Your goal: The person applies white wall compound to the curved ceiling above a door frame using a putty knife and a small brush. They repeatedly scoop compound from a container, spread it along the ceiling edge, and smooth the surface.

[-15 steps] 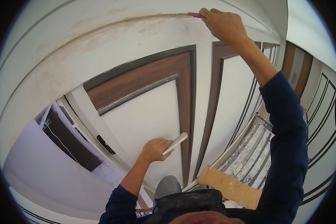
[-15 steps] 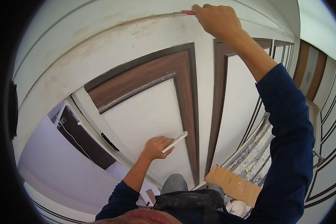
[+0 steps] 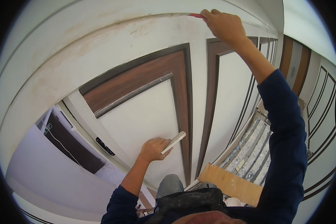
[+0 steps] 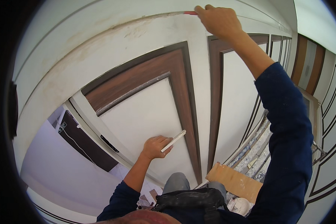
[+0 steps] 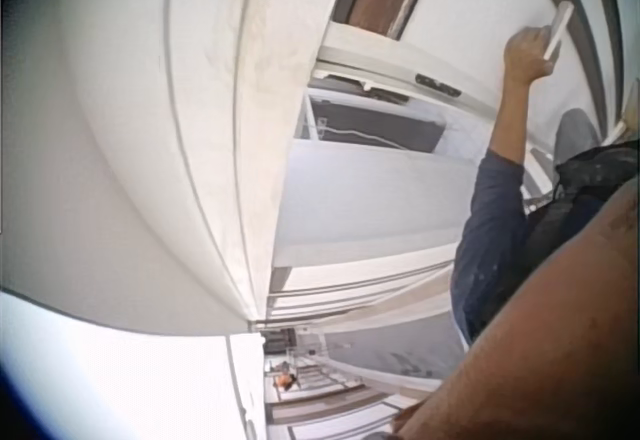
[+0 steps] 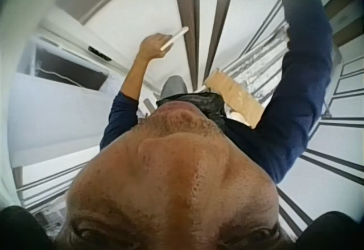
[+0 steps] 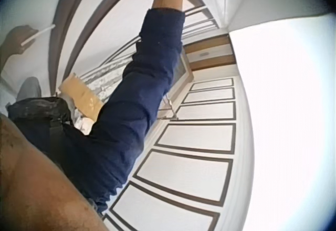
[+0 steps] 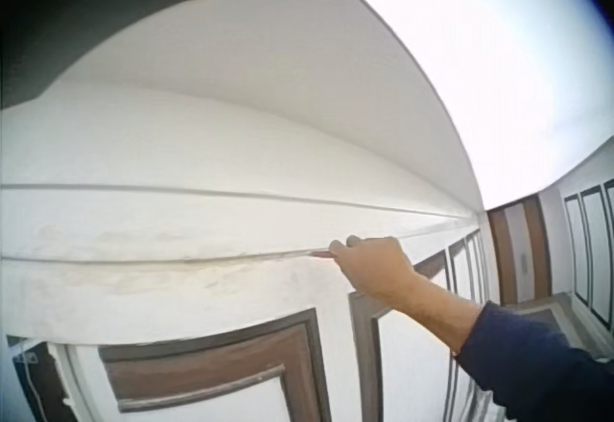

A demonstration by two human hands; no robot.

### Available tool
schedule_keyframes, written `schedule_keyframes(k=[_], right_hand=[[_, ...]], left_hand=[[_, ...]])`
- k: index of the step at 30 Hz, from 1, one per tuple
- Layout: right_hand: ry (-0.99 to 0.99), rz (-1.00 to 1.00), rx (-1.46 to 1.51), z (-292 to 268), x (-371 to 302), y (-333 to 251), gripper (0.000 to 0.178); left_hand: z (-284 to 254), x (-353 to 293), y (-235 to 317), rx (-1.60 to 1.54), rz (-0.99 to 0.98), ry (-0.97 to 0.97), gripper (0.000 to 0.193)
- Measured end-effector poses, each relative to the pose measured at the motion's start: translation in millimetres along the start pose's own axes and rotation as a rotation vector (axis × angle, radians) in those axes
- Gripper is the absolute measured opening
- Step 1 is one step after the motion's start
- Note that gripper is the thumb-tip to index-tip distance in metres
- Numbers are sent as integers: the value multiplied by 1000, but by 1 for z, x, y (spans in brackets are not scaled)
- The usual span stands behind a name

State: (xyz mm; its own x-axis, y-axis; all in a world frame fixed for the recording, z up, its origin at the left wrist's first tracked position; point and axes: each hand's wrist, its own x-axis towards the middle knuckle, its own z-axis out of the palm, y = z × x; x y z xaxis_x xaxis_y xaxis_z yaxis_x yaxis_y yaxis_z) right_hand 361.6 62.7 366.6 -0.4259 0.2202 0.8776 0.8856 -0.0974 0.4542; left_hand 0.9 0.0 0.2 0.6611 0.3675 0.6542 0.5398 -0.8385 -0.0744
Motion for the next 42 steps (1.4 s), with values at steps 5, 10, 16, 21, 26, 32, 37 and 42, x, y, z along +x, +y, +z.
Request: schedule_keyframes(k=[5,10,16,21,26,32,37,42], right_hand=[[36,-53,-29,-3,17,-22,18],[-64,107,-104,11,-7,33,17],[-205,414,256,9,-107,30,23],[-742,832,389,-13,-417,-47,36],[-1281,1115,448,-103,-793,-166,69],[-1698,1012,448,-180,-903,-236,64],[-1633,1235,372,-187,-874,-250,50],[-1593,1218,476,-199,-883,-239,35]], left_hand=[[-4,-3,-2,1,-3,5,27],[-1,2,0,-18,24,28,28],[-6,-1,-3,-13,12,23,29],[-8,5,4,-40,-14,6,25],[3,6,6,-223,-258,-66,26],[25,11,39,-700,-725,-1,35],[33,37,61,-804,-800,61,39],[30,36,74,-819,-798,73,39]])
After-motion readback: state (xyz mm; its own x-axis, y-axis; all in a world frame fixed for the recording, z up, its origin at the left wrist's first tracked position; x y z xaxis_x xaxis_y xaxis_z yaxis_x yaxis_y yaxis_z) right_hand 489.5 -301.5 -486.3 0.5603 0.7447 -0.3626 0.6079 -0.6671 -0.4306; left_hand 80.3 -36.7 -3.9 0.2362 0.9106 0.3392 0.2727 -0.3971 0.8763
